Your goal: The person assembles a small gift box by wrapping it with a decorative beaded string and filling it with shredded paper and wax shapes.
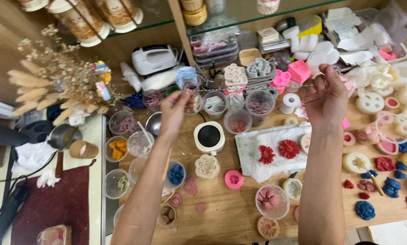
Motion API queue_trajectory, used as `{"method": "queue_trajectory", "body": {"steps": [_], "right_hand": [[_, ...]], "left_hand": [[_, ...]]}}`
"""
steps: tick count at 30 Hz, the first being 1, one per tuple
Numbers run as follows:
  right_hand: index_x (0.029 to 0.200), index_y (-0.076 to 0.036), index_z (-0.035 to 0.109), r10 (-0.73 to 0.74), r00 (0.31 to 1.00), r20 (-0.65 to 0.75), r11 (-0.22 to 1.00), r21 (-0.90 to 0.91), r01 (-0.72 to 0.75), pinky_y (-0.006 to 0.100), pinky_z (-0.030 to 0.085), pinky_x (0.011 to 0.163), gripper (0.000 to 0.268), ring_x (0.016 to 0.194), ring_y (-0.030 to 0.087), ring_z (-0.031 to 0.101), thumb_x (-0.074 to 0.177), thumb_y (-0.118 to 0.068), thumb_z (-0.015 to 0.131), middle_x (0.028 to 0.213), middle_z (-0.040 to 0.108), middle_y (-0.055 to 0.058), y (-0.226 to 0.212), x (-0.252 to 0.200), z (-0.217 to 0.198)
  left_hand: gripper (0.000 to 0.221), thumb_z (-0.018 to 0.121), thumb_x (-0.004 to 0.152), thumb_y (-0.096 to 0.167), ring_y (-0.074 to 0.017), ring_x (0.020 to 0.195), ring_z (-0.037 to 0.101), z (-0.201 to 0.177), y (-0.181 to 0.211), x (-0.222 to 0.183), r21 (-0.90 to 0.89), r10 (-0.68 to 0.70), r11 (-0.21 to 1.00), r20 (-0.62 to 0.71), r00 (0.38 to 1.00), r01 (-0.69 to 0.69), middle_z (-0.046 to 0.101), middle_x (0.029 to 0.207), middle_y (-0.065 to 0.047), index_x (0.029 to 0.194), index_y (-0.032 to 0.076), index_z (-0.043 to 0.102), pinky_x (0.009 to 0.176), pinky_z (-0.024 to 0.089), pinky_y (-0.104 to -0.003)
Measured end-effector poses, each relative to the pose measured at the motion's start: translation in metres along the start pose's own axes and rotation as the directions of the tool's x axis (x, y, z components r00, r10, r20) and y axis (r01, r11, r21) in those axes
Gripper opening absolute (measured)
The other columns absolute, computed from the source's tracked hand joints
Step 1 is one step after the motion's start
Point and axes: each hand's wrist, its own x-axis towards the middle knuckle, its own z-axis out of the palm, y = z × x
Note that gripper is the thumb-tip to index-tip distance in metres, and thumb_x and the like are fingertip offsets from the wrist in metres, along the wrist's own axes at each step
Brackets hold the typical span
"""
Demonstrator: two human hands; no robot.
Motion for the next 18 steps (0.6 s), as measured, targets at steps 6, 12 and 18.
{"method": "queue_trajectory", "body": {"steps": [6, 12, 18], "right_hand": [[0.107, -0.006, 0.073, -0.16, 0.985, -0.07, 0.979, -0.135, 0.15, 0.029, 0.043, 0.065, 0.014, 0.062, 0.011, 0.048, 0.109, -0.018, 0.067, 0.066, 0.05, -0.004, 0.021, -0.011, -0.003], [0.11, -0.002, 0.076, 0.09, 0.985, 0.144, 0.379, -0.92, 0.1, 0.026, 0.048, 0.065, 0.022, 0.076, 0.009, 0.06, 0.093, -0.015, 0.074, 0.092, 0.072, 0.004, 0.083, -0.065, 0.069], [0.122, 0.002, 0.071, 0.122, 0.856, 0.502, 0.259, -0.849, 0.461, 0.027, 0.049, 0.063, 0.037, 0.073, 0.013, 0.058, 0.089, -0.013, 0.079, 0.125, 0.065, 0.009, 0.164, -0.164, 0.211]], "left_hand": [[0.02, 0.064, 0.101, 0.019, -0.0044, 0.071, 0.066, -0.074, 0.081, -0.06, 0.029, 0.148, 0.989, -0.198, 0.969, -0.145, 0.074, 0.082, 0.001, 0.103, 0.005, 0.077, 0.064, 0.052, -0.019], [0.022, 0.066, 0.101, 0.02, -0.0034, 0.061, 0.056, -0.126, 0.129, -0.132, 0.185, 0.119, 0.978, -0.09, 0.989, -0.101, 0.067, 0.069, 0.003, 0.098, 0.003, 0.08, 0.057, 0.043, -0.02], [0.023, 0.066, 0.099, 0.021, -0.004, 0.048, 0.048, -0.159, 0.159, -0.191, 0.183, 0.097, 0.977, 0.05, 0.994, -0.105, 0.058, 0.056, 0.003, 0.098, 0.003, 0.081, 0.046, 0.038, -0.022]]}}
